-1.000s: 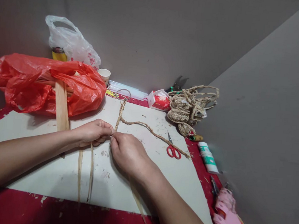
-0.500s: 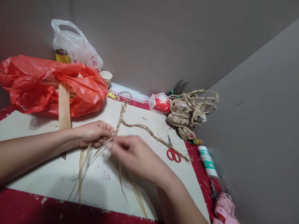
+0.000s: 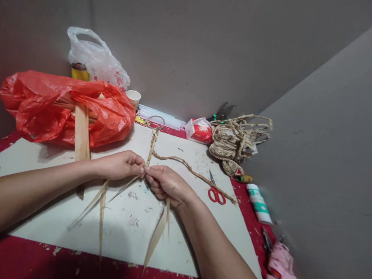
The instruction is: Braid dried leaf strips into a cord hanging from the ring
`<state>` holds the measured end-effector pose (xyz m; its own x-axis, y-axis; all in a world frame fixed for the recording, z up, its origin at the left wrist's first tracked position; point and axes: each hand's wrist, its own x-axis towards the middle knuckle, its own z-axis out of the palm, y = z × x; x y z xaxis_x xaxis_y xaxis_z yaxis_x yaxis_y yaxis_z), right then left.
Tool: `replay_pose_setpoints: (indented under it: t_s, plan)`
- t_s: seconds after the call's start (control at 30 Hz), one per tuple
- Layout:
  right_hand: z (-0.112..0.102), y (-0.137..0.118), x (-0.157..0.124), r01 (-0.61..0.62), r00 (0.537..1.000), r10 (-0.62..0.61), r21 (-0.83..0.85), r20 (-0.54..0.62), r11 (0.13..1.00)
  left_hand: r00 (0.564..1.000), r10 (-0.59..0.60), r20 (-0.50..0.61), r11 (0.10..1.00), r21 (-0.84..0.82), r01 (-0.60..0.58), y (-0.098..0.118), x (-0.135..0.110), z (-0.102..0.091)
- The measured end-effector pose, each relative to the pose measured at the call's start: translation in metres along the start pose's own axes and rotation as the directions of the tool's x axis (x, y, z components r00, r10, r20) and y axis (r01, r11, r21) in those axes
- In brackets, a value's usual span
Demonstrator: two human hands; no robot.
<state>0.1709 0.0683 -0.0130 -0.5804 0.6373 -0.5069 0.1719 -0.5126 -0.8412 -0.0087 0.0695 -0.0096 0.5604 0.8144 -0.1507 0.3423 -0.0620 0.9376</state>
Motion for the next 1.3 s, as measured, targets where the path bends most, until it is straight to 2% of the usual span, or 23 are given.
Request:
replay_pose_setpoints:
  t_s: [0.07, 0.2, 0.27, 0.4, 0.47, 0.53, 0.6, 0.7, 0.73, 0.77, 0.8, 0.83, 0.87, 0.9, 0.93, 1.0, 1.03, 1.1, 1.2, 1.3]
  plan:
    - [0.003, 0.000, 0.000, 0.011, 0.999, -0.009, 0.060, -0.039, 0.998, 1.000, 0.031, -0.003, 0.974, 0.223, -0.030, 0.006, -0.003, -0.004]
    - [0.013, 0.001, 0.001, 0.046, 0.982, -0.031, 0.075, -0.184, 0.996, 0.997, 0.000, -0.071, 0.834, 0.550, 0.039, 0.028, -0.015, -0.006]
    - [0.017, 0.001, 0.000, 0.063, 0.979, -0.041, 0.103, -0.201, 0.993, 0.995, -0.006, -0.095, 0.768, 0.637, 0.066, 0.036, -0.021, 0.001]
    - [0.019, 0.004, 0.001, 0.089, 0.987, -0.057, 0.221, -0.151, 0.971, 0.993, -0.023, -0.115, 0.628, 0.771, 0.104, 0.039, -0.029, 0.026]
    - [0.018, 0.006, 0.001, 0.077, 0.990, -0.047, 0.233, -0.129, 0.969, 0.993, -0.015, -0.118, 0.586, 0.804, 0.104, 0.038, -0.032, 0.039]
    - [0.018, 0.006, 0.001, 0.059, 0.993, -0.035, 0.220, -0.110, 0.974, 0.998, -0.022, -0.064, 0.577, 0.814, 0.065, 0.038, -0.035, 0.047]
    - [0.017, 0.004, 0.000, 0.044, 0.996, -0.027, 0.213, -0.080, 0.976, 0.998, -0.033, 0.044, 0.602, 0.798, -0.015, 0.043, -0.038, 0.046]
    - [0.013, 0.000, -0.003, 0.044, 0.999, -0.036, 0.239, -0.035, 0.970, 0.986, -0.030, 0.166, 0.718, 0.689, -0.094, 0.051, -0.038, 0.027]
    - [0.012, -0.001, -0.003, 0.047, 0.999, -0.043, 0.252, -0.019, 0.967, 0.991, -0.022, 0.130, 0.769, 0.635, -0.066, 0.051, -0.035, 0.019]
    - [0.010, -0.002, -0.003, 0.049, 0.999, -0.050, 0.261, -0.005, 0.964, 1.000, -0.001, 0.016, 0.817, 0.576, -0.008, 0.049, -0.031, 0.011]
    - [0.008, -0.002, -0.003, 0.051, 0.998, -0.055, 0.267, 0.009, 0.962, 0.987, 0.062, -0.150, 0.857, 0.514, 0.024, 0.046, -0.026, 0.004]
    - [0.006, -0.002, -0.003, 0.051, 0.998, -0.059, 0.268, 0.023, 0.962, 0.953, 0.116, -0.281, 0.895, 0.445, 0.022, 0.041, -0.020, -0.001]
    - [0.005, -0.002, -0.002, 0.050, 0.997, -0.062, 0.262, 0.036, 0.964, 0.938, 0.113, -0.329, 0.937, 0.348, 0.009, 0.035, -0.014, -0.003]
    - [0.004, -0.002, -0.002, 0.049, 0.997, -0.063, 0.254, 0.045, 0.966, 0.950, 0.051, -0.307, 0.976, 0.218, 0.018, 0.028, -0.009, -0.003]
    - [0.003, -0.002, -0.001, 0.050, 0.997, -0.064, 0.243, 0.050, 0.969, 0.970, -0.040, -0.240, 0.996, 0.067, 0.058, 0.021, -0.005, -0.001]
    - [0.002, -0.002, -0.001, 0.049, 0.997, -0.062, 0.213, 0.054, 0.976, 0.980, -0.178, -0.087, 0.974, -0.157, 0.163, 0.010, 0.000, 0.007]
    - [0.001, -0.002, -0.002, 0.043, 0.997, -0.055, 0.190, 0.054, 0.981, 0.977, -0.205, -0.054, 0.960, -0.206, 0.190, 0.006, 0.001, 0.011]
    - [-0.001, -0.003, -0.003, 0.027, 0.998, -0.033, 0.121, 0.051, 0.992, 0.981, -0.182, -0.073, 0.967, -0.194, 0.165, 0.000, 0.001, 0.015]
    - [-0.005, -0.005, -0.006, 0.043, 0.999, -0.042, -0.090, 0.014, 0.995, 0.997, -0.047, -0.067, 0.996, -0.084, 0.041, -0.004, 0.003, 0.011]
    - [-0.010, -0.005, -0.006, 0.098, 0.994, -0.110, -0.345, -0.016, 0.933, 0.999, 0.010, -0.047, 0.999, -0.037, -0.012, -0.005, 0.004, 0.006]
